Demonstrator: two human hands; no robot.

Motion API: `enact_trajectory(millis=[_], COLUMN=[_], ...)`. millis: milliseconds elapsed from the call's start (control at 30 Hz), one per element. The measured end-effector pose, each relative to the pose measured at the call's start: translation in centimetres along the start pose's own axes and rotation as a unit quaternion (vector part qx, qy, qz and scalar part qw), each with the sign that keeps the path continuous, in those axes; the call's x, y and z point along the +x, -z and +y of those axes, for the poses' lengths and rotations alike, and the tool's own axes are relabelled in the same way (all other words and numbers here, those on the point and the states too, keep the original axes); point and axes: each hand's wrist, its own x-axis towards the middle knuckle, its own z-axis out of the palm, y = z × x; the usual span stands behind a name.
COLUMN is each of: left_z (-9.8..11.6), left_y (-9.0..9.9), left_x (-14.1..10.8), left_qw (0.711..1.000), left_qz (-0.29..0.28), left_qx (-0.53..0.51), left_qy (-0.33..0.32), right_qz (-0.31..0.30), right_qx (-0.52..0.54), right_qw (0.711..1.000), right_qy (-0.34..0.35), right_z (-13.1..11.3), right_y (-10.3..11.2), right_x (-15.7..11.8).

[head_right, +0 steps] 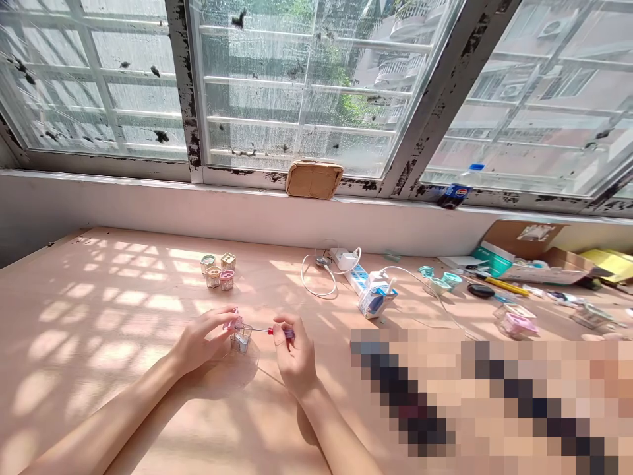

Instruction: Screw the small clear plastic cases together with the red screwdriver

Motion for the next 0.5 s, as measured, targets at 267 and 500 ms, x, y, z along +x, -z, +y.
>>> enact_trajectory(millis=[267,500], left_z=[0.3,0.1], left_y=[0.3,0.2], left_x=[0.3,0.1], left_qw=[1.0,1.0], left_qz=[0.003,0.005], left_qx=[-0.01,-0.007], left_qy=[-0.006,-0.005], right_qz=[-0.002,-0.002], right_qx=[0.009,0.002], right_qw=[1.0,1.0], right_qy=[-0.002,-0.027], right_z=[0.3,-0.9], right_y=[0.1,0.0], right_x=[-0.3,0.0])
